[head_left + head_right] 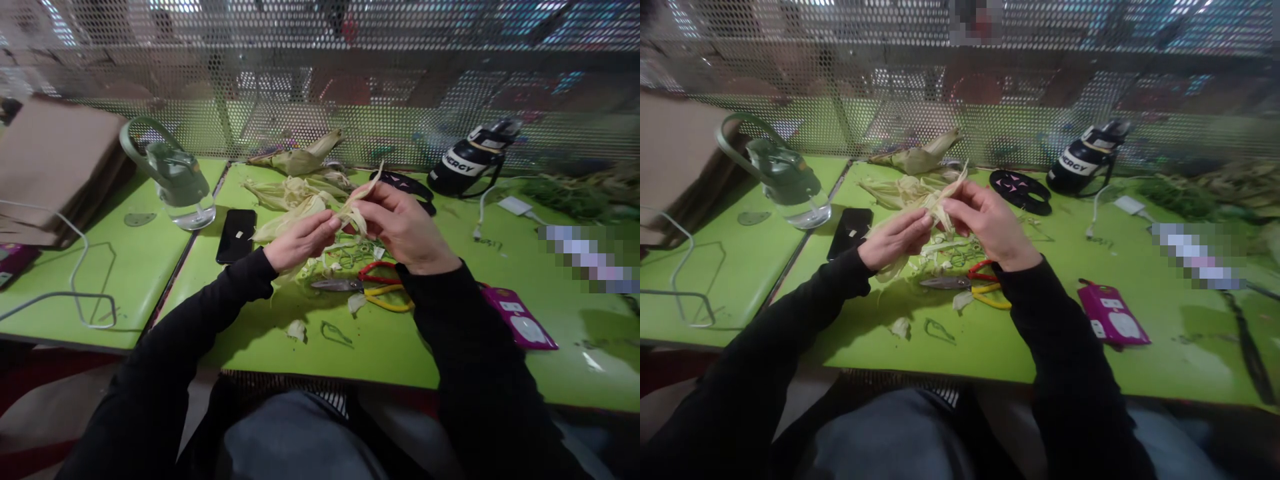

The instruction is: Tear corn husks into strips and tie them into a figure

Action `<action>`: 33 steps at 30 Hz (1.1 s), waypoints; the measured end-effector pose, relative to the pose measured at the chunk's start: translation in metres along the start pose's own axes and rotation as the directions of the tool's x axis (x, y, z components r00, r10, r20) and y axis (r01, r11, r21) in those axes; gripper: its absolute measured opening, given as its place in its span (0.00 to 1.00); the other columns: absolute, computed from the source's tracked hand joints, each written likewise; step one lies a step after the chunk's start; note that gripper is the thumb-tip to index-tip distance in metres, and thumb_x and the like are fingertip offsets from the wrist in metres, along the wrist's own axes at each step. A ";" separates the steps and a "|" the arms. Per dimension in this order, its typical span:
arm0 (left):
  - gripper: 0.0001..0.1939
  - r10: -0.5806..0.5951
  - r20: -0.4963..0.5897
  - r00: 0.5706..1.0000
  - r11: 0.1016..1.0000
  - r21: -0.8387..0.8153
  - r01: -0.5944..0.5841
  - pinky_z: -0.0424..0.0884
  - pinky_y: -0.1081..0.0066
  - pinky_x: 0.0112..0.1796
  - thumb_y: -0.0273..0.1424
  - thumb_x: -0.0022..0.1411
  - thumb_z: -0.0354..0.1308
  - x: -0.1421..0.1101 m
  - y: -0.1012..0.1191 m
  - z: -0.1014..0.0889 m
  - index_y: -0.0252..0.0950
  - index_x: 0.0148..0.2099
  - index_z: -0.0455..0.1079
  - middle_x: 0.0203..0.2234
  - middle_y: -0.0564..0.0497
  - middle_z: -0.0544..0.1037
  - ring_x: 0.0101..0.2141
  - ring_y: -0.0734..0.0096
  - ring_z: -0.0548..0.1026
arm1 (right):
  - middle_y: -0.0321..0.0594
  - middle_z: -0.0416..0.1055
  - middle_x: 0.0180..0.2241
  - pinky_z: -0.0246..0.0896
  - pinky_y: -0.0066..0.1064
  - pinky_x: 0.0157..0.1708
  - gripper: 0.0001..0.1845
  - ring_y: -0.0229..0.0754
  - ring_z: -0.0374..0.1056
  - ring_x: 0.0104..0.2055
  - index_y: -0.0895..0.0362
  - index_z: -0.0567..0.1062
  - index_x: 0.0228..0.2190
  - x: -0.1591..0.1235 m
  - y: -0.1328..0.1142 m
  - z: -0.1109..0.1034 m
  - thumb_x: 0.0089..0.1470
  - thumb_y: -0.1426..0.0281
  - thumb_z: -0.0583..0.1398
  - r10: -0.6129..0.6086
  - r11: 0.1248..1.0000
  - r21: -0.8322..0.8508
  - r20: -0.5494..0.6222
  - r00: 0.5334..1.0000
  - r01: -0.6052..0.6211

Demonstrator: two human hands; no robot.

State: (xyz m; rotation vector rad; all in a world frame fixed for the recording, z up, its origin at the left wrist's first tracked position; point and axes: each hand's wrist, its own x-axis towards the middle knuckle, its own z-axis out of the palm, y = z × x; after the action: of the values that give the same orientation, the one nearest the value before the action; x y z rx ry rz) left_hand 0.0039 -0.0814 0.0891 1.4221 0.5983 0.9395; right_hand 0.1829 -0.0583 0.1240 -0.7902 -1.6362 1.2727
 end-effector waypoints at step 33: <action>0.15 0.007 -0.039 0.999 0.917 0.398 0.009 0.72 0.72 0.40 0.33 0.73 0.44 0.010 -0.007 -0.014 0.35 0.34 0.63 0.30 0.51 0.73 0.32 0.76 0.74 | 0.43 0.76 0.32 0.65 0.36 0.36 0.15 0.44 0.72 0.34 0.57 0.75 0.35 -0.001 -0.003 -0.009 0.67 0.64 0.52 -0.255 0.343 -0.892 0.214 0.943 0.295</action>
State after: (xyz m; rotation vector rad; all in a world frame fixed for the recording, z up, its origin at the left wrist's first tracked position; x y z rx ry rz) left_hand -0.0009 -0.0646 0.0828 1.7667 0.8561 0.8769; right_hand 0.1915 -0.0571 0.1275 -1.0408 -2.3896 -0.0268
